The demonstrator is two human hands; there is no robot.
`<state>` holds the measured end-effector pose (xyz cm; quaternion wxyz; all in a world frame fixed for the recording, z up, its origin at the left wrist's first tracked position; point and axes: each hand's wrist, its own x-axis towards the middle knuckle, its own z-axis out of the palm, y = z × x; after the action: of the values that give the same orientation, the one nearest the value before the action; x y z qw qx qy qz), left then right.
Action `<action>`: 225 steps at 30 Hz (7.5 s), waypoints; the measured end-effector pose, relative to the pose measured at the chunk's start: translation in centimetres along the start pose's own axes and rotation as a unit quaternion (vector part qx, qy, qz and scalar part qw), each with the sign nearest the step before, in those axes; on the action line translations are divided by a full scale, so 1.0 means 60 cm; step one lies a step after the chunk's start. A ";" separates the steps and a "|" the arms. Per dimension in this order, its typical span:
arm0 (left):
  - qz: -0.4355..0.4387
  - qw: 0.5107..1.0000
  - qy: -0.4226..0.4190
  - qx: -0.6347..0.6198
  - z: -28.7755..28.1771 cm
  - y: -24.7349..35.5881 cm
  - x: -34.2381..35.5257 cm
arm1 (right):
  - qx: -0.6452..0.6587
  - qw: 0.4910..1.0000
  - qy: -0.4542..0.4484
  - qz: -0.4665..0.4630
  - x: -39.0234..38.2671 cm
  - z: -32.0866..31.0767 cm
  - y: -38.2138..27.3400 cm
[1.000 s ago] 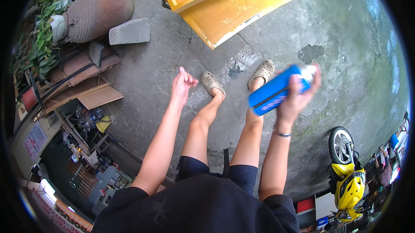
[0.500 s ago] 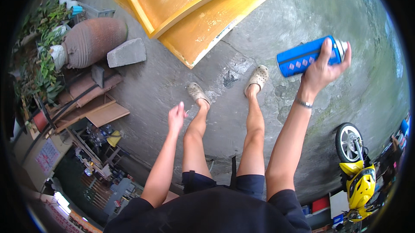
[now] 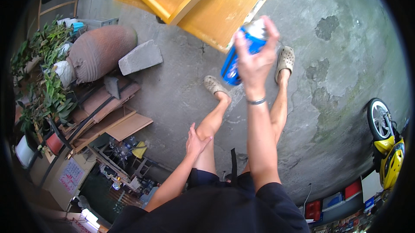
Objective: The person spray paints a yellow wooden frame with a blue spray can. They move around the frame to cover all sides and edges, then briefly walk to a table where another person is working before returning to continue painting.
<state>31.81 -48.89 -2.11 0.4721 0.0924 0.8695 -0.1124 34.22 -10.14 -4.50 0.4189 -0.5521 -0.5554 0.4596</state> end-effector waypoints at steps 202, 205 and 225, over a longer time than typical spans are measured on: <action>0.019 0.998 0.001 0.066 0.013 -0.010 0.011 | 0.021 1.000 -0.008 0.005 -0.073 0.074 -0.025; 0.027 0.998 0.008 0.061 0.022 -0.014 0.010 | 0.036 0.993 -0.111 0.002 -0.180 0.097 -0.031; 0.003 0.995 -0.012 0.095 0.029 0.030 -0.001 | -0.112 0.956 0.190 -0.193 0.282 -0.056 0.042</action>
<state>33.70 -47.65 -3.18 0.4716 0.1386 0.8489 -0.1942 37.40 6.81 -6.93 0.5333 -0.5550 -0.6090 0.1916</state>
